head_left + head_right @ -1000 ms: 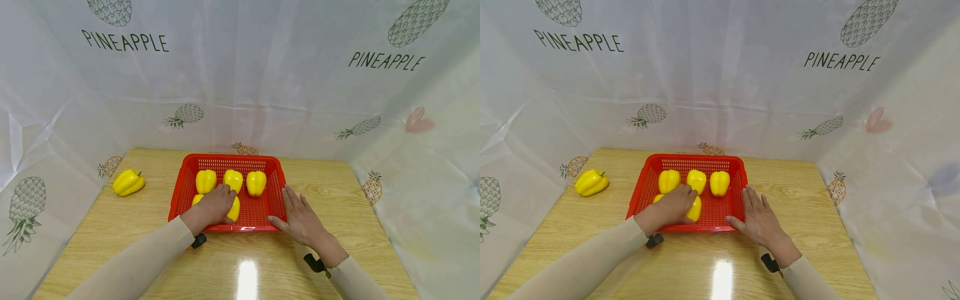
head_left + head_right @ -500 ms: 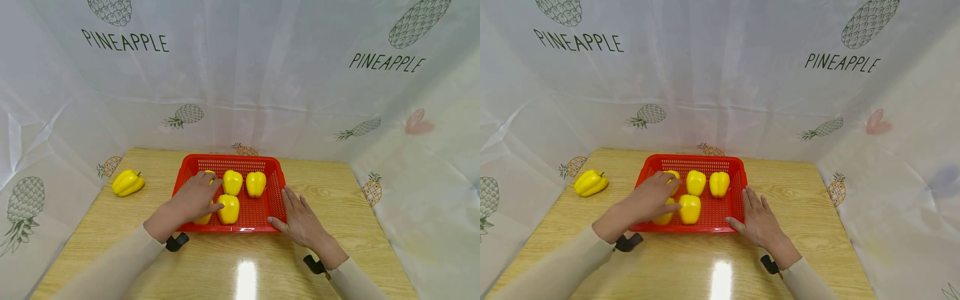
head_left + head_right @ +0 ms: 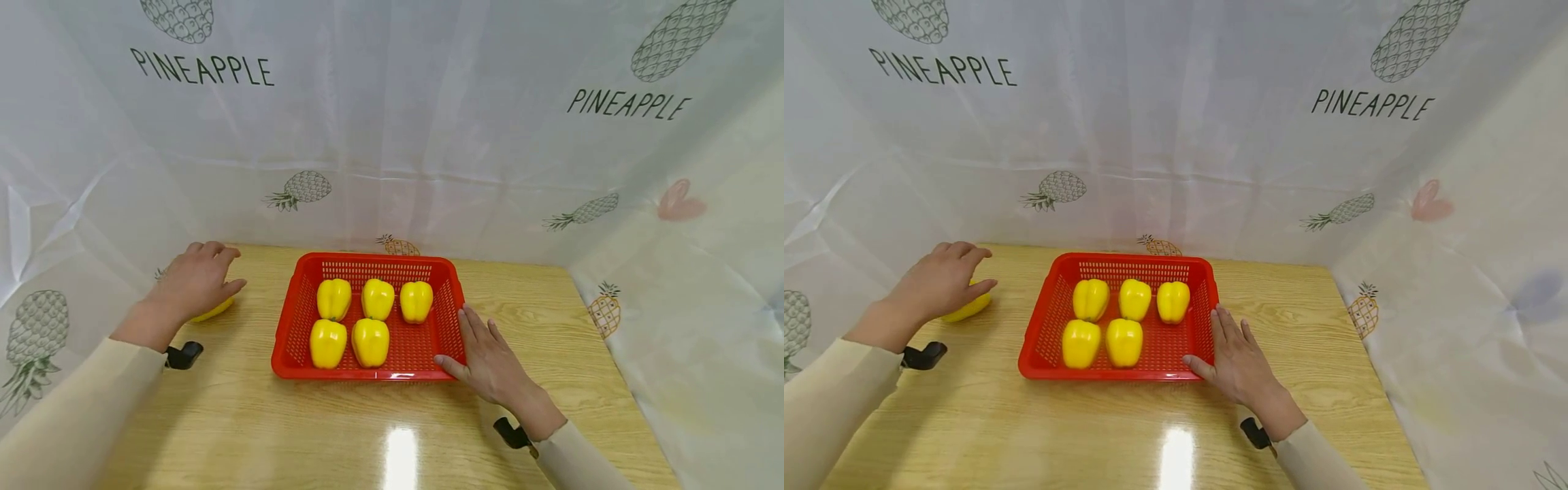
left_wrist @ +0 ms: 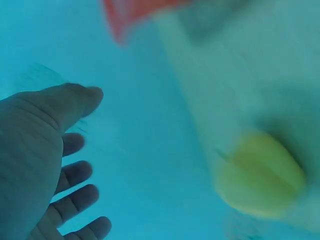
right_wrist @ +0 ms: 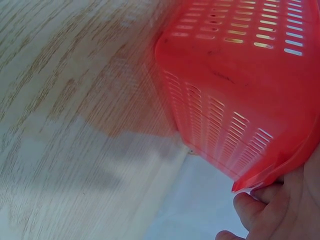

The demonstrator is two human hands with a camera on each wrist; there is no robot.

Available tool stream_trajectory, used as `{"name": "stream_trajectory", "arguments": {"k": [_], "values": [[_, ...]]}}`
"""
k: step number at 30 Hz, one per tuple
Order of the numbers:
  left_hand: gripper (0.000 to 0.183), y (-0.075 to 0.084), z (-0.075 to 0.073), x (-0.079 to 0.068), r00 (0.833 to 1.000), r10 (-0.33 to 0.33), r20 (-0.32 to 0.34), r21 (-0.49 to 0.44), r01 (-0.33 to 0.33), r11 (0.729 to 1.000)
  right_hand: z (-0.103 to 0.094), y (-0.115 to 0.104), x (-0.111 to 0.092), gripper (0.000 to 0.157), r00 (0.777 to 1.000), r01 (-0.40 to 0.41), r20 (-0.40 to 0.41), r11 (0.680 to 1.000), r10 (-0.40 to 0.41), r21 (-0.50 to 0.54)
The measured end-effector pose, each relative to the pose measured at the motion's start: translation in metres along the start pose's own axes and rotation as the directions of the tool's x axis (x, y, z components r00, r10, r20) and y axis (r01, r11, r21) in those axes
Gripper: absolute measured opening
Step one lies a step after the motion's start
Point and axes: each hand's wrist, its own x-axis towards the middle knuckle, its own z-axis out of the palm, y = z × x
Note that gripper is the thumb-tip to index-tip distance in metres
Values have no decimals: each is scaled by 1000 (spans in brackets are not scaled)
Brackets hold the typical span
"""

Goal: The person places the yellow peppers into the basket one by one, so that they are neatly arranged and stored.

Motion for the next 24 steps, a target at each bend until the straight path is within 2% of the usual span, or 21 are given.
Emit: {"name": "stream_trajectory", "arguments": {"k": [4,12,17,24], "values": [[73,-28,24,-9,999,9,53,94,-14,995,0,-1,-1,107,1000,-3,-4,1000,3,4],[74,-57,65,-19,995,3,105,93,-13,996,0,-2,0,108,1000,-14,3,1000,14,-6],[72,-66,82,-19,993,-3,115,24,0,1000,0,-2,0,108,1000,-24,17,1000,24,0],[67,-65,90,-20,980,-22,196,-114,45,992,0,-2,0,107,999,-28,23,1000,28,8]]}}
